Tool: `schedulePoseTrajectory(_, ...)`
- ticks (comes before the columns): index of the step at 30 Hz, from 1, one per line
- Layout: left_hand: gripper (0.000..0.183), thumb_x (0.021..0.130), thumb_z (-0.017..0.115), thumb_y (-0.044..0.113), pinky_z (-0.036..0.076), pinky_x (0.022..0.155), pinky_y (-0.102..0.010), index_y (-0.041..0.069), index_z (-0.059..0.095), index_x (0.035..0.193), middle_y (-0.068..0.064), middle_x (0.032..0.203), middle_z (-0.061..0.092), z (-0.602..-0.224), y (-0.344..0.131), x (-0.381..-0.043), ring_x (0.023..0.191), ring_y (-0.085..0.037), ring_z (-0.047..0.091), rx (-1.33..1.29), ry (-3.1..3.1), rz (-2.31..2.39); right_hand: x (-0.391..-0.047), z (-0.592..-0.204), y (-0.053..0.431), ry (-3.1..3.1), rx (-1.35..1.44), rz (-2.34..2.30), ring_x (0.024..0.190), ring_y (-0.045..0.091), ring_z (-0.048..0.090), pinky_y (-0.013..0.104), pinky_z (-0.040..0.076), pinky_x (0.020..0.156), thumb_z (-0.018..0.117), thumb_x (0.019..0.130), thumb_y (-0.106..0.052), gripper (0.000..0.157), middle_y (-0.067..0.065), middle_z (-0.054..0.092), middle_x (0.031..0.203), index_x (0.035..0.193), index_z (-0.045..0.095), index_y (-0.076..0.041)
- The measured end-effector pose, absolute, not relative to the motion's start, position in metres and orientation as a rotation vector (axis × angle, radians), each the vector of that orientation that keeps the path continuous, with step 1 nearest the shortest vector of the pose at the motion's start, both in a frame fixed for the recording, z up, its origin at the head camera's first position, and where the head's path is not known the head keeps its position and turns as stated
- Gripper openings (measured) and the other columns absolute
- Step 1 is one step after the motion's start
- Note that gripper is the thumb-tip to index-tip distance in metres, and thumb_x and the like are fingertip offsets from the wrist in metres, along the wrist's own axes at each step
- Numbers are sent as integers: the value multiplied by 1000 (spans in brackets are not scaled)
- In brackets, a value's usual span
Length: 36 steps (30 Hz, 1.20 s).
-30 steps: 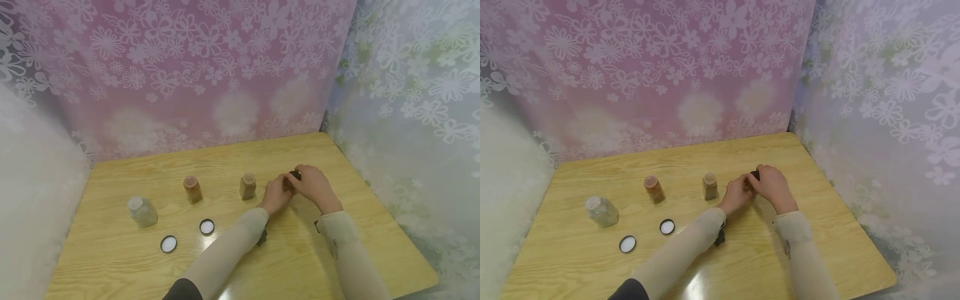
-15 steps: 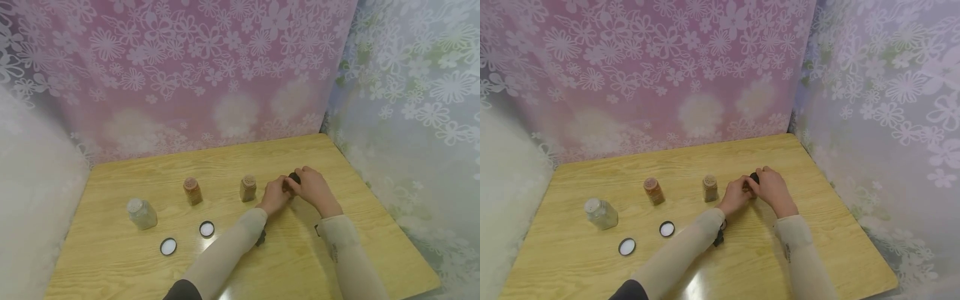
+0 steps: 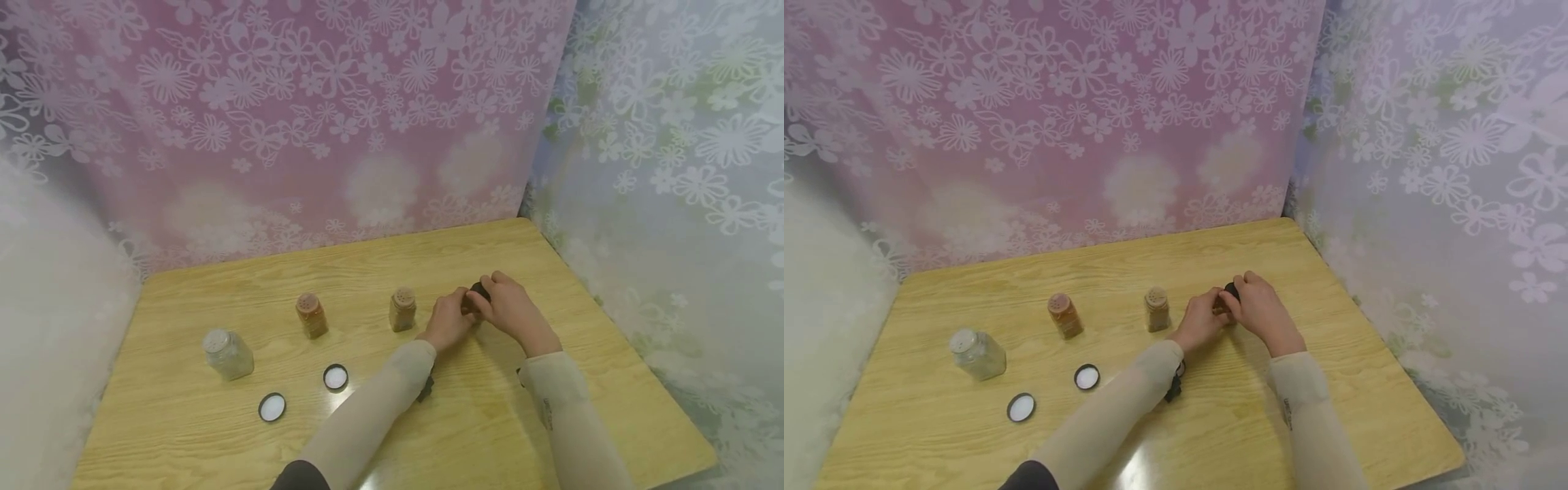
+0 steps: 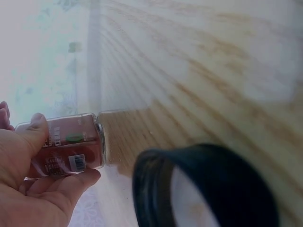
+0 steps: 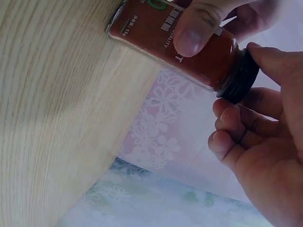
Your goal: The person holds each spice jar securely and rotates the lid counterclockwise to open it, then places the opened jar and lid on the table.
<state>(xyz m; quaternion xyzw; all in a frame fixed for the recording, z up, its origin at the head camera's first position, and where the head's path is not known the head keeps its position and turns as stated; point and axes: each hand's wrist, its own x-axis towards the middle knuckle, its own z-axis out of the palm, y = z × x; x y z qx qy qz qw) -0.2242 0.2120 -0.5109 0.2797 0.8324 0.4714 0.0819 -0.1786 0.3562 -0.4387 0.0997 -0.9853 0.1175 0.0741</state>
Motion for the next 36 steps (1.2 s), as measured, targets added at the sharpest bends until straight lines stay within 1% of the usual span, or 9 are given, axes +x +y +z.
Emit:
schedulePoseTrajectory(5, 31, 101, 75, 22, 56, 100, -26, 10, 66, 128, -3, 124, 76, -507, 212, -226, 115, -18, 71, 809, 2472, 1376, -180, -439, 358, -2942, 340, 328, 69, 21, 49, 39, 49, 64, 63, 107, -20, 27, 14, 56, 87, 108, 64, 7)
schedulePoseTrajectory(14, 31, 101, 73, 23, 58, 98, -29, 8, 66, 127, -6, 124, 75, -504, 211, -228, 114, -19, 72, 815, 2450, 1345, -179, -439, 358, -2951, 350, 328, 72, 22, 50, 41, 49, 66, 61, 108, -19, 31, 16, 58, 93, 119, 65, 9)
schedulePoseTrajectory(18, 30, 101, 73, 23, 58, 100, -28, 11, 67, 127, -3, 125, 75, -507, 212, -231, 116, -17, 71, 800, 2407, 1368, -179, -438, 359, -2951, 363, 346, 73, 21, 49, 38, 47, 66, 61, 108, -18, 32, 15, 57, 94, 124, 66, 10)
schedulePoseTrajectory(22, 27, 100, 74, 22, 58, 98, -27, 12, 67, 125, -3, 124, 76, -510, 213, -232, 115, -16, 71, 813, 2405, 1377, -179, -437, 359, -2942, 396, 362, 74, 20, 47, 37, 46, 67, 62, 108, -15, 27, 12, 55, 93, 119, 67, 9)
schedulePoseTrajectory(27, 27, 100, 75, 22, 58, 96, -24, 10, 68, 123, -5, 124, 76, -509, 213, -231, 113, -16, 72, 837, 2401, 1407, -178, -436, 359, -2947, 430, 364, 78, 21, 49, 38, 48, 70, 62, 107, -12, 19, 12, 57, 97, 110, 66, 6)
schedulePoseTrajectory(29, 25, 100, 74, 25, 58, 95, -25, 11, 68, 120, -4, 122, 76, -507, 212, -229, 111, -16, 72, 830, 2399, 1396, -177, -435, 359, -2953, 439, 374, 83, 24, 54, 40, 52, 73, 62, 106, -10, 19, 15, 59, 101, 112, 66, 7)
schedulePoseTrajectory(32, 23, 101, 74, 30, 58, 93, -25, 14, 67, 115, -2, 117, 74, -506, 211, -229, 107, -15, 70, 803, 2405, 1361, -175, -434, 360, -2961, 451, 388, 98, 35, 62, 46, 58, 84, 62, 106, -6, 25, 22, 63, 114, 122, 64, 12)
schedulePoseTrajectory(34, 22, 101, 73, 31, 58, 94, -27, 15, 66, 115, -1, 117, 74, -505, 210, -228, 108, -15, 69, 787, 2403, 1348, -175, -432, 359, -2968, 461, 391, 110, 41, 63, 50, 59, 92, 62, 105, -4, 31, 26, 63, 123, 130, 62, 14)
schedulePoseTrajectory(36, 24, 101, 73, 32, 58, 96, -28, 15, 66, 117, -1, 119, 74, -504, 210, -227, 111, -15, 69, 772, 2396, 1352, -174, -430, 359, -2985, 458, 390, 116, 44, 62, 52, 58, 96, 62, 105, -3, 35, 27, 62, 129, 135, 60, 15)
